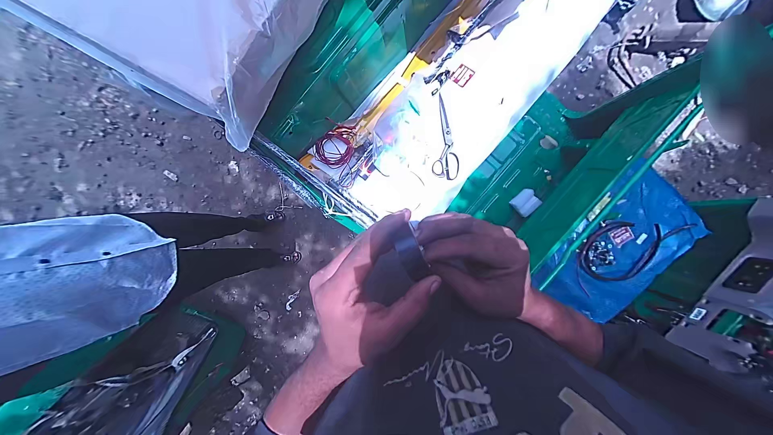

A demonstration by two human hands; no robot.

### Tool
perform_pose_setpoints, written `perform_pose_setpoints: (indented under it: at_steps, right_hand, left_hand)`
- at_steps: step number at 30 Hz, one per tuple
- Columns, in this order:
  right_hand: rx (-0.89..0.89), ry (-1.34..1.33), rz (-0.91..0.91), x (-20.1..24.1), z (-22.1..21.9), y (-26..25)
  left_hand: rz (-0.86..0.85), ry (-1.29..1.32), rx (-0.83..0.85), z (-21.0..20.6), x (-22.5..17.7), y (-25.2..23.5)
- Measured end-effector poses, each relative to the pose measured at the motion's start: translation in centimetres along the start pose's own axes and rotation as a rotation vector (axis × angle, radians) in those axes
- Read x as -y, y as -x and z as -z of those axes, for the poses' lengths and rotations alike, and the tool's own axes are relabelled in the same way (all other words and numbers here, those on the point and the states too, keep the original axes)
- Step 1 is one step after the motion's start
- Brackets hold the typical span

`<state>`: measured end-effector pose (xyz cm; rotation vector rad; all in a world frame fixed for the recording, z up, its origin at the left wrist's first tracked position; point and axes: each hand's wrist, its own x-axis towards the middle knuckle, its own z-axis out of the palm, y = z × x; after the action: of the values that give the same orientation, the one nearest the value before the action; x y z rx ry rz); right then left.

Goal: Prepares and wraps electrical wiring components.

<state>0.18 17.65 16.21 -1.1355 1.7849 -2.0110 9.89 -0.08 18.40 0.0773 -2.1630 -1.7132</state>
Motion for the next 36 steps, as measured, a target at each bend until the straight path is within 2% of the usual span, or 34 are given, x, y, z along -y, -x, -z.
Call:
perform_pose_setpoints:
  at_steps: [9, 17, 22, 24, 27, 28, 32, 36]
  right_hand:
    - [0.011, -0.186, -0.198, 1.5, -0.5, 0.7]
    - [0.028, -0.205, -0.167, 2.1, -0.7, 1.1]
    - [0.012, -0.186, -0.160, 2.2, -1.3, 1.5]
    - [-0.002, -0.196, -0.126, 2.1, -1.5, 1.6]
    - [0.018, -0.214, -0.093, 2.0, -1.5, 1.7]
    - [0.027, -0.211, -0.088, 2.1, -1.4, 1.7]
    - [0.048, -0.157, -0.043, 1.8, -1.5, 1.9]
    - [0.039, -0.166, -0.065, 1.8, -1.7, 2.3]
  left_hand:
    - [-0.026, 0.033, -0.015, 0.5, 0.6, 1.1]
    - [-0.086, 0.048, -0.011, 0.5, 0.3, 1.8]
    - [-0.215, -0.156, -0.039, 0.3, 0.2, 2.5]
    - [-0.186, -0.030, 0.003, 0.4, -0.1, 2.6]
    - [-0.035, 0.236, 0.083, 1.0, -0.9, 2.5]
    - [-0.003, 0.253, 0.084, 1.1, -1.1, 2.5]
    - [-0.016, 0.057, 0.009, 0.9, -1.0, 3.0]
    - [-0.074, -0.015, -0.035, 0.7, -0.8, 3.4]
